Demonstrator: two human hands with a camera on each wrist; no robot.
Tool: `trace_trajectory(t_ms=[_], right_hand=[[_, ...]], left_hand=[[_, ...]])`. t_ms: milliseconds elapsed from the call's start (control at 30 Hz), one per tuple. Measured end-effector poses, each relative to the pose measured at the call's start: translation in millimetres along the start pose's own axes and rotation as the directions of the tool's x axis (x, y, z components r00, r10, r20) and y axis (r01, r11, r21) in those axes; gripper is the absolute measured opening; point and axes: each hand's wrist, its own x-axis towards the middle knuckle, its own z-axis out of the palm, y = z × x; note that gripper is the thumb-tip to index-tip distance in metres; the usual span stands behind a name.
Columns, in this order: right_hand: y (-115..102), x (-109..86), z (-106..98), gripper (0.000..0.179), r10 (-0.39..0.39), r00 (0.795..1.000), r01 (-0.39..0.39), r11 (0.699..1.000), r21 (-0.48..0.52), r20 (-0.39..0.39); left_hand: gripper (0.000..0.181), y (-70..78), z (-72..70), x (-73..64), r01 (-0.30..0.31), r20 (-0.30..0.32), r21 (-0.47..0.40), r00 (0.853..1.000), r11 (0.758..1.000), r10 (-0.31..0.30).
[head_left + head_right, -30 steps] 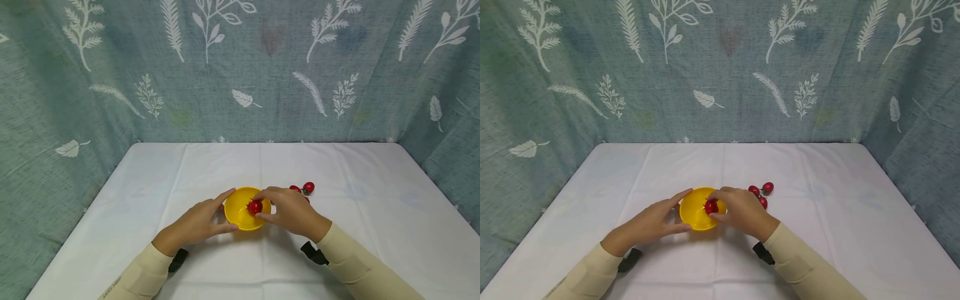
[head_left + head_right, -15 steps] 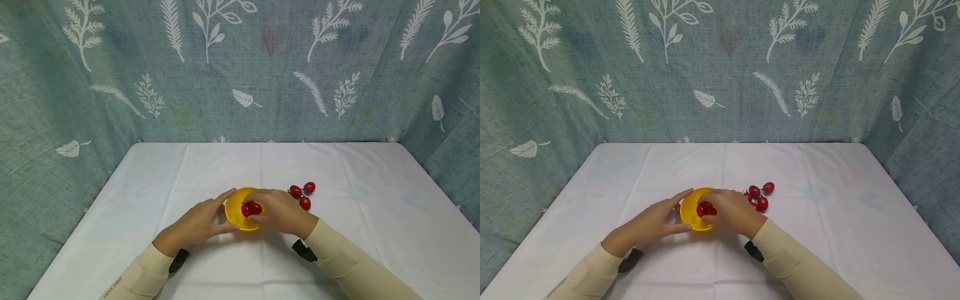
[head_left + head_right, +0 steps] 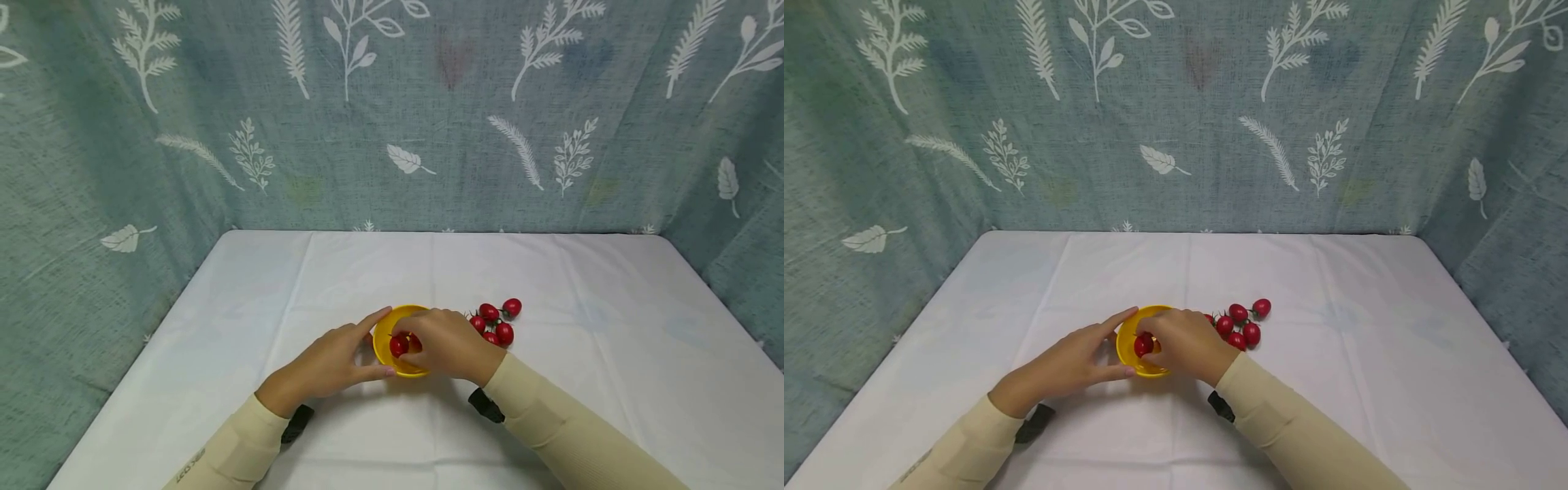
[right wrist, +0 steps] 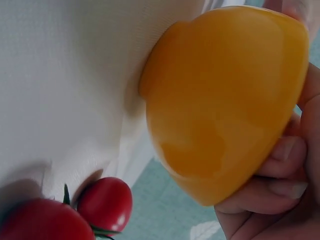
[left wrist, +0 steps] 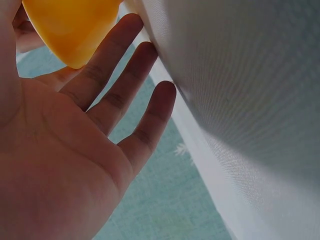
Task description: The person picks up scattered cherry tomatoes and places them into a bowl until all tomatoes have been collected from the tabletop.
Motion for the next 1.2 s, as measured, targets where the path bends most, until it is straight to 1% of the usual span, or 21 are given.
trace_trajectory(t_ms=[533,800,967,1100,1200], right_hand=[[1.3,8.2,7.0,0.026,0.026,0.998,-0.027,1.0,0.012,0.052],[2.4,8.1,5.2,0.031,0.014,0.998,-0.015,1.0,0.013,0.055],[3.5,3.6,-0.1,0.032,-0.021,1.0,0.02,0.999,0.038,0.017],[5.9,-5.6,-5.3,0.03,-0.031,0.998,0.036,0.997,0.072,-0.06],[9.1,-14.4,-8.4,0.026,-0.033,0.99,0.042,0.997,0.066,-0.136]], left_hand=[[0.097,0.8,-0.2,-0.3,-0.018,0.008,-0.005,1.0,1.0,0.018],[0.096,1.0,-0.6,-0.1,-0.013,0.0,0.001,1.0,1.0,0.013],[0.096,1.1,-0.9,-0.5,-0.01,-0.001,0.005,1.0,1.0,0.01],[0.096,1.4,-0.6,-0.6,-0.014,-0.002,0.001,1.0,1.0,0.014],[0.095,1.4,0.0,-0.5,-0.01,-0.004,0.003,1.0,1.0,0.01]])
